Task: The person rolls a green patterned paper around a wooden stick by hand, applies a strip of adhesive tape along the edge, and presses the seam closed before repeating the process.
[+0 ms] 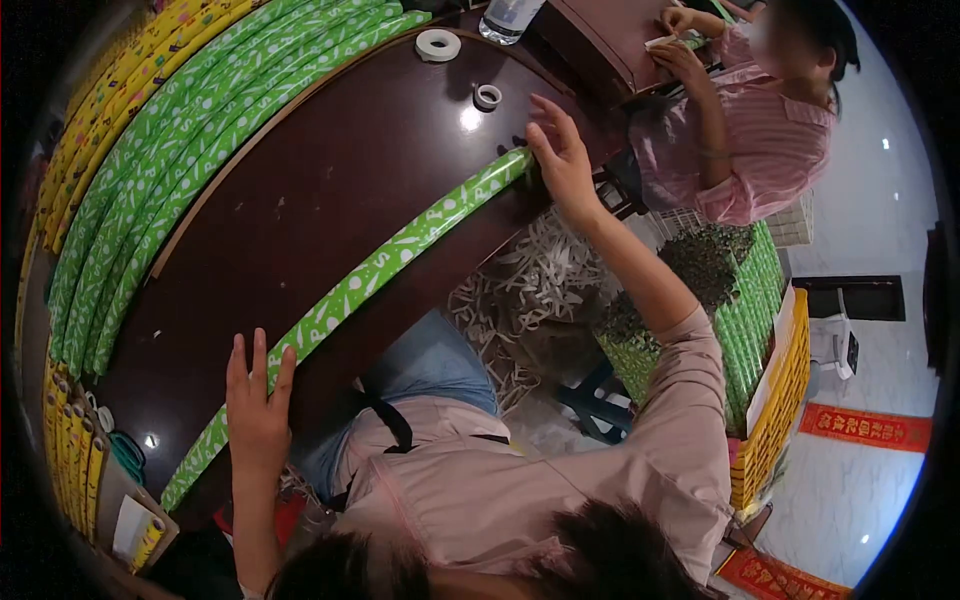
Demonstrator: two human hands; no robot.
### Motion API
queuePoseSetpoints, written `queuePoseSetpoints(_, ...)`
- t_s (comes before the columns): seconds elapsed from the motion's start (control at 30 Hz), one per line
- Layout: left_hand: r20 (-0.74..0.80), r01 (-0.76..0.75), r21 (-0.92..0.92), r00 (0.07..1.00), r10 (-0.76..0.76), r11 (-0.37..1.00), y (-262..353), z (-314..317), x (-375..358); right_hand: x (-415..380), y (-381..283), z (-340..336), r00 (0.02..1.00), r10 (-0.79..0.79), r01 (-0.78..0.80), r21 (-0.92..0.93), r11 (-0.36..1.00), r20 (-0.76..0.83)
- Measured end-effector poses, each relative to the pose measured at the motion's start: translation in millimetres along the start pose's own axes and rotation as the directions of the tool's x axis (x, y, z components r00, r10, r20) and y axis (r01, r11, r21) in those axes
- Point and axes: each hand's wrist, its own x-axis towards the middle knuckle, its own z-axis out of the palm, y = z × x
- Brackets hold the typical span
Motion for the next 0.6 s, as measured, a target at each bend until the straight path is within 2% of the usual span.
queuePoseSetpoints(0.07,0.028,0.008,0.006,1.000,-0.008,1.000,2,-1,0,-11,-2,8,0.975,0.135,-0.128,0.048,0.991,-0.175)
queuePoseSetpoints(0.13,-0.005,-0.002,-0.014,1.000,0.002,1.000,0,1,0,-22,2,17,0.962,0.149,-0.128,0.104,0.986,-0.227)
queuePoseSetpoints(0.2,-0.007,-0.011,-0.019,1.000,0.011,1.000,-1,1,1,-36,-6,29,0.945,0.092,-0.083,0.040,0.996,-0.313)
queuePoseSetpoints(0.23,-0.010,-0.013,-0.024,1.000,0.013,1.000,-1,1,1,-39,-7,35,0.957,0.105,-0.108,0.007,0.994,-0.272)
queuePoseSetpoints(0.4,0.008,0.000,-0.037,1.000,0.000,0.999,1,-2,1,-50,-24,45,0.935,0.209,-0.226,-0.026,0.974,-0.285)
queuePoseSetpoints(0.47,0.009,0.000,-0.046,1.000,0.001,0.999,2,-2,2,-52,-28,49,0.960,0.122,-0.170,-0.178,0.969,-0.252)
queuePoseSetpoints(0.5,0.005,0.004,-0.043,1.000,-0.004,0.999,2,-1,1,-53,-31,49,0.958,0.124,-0.173,-0.178,0.969,-0.258)
queuePoseSetpoints(0.57,0.002,0.007,-0.041,1.000,-0.006,0.999,1,0,1,-54,-37,49,0.980,0.042,-0.120,-0.402,0.908,-0.195)
queuePoseSetpoints(0.6,0.014,0.010,-0.045,1.000,-0.009,0.999,1,-1,0,-54,-35,49,0.980,0.045,-0.122,-0.402,0.907,-0.196)
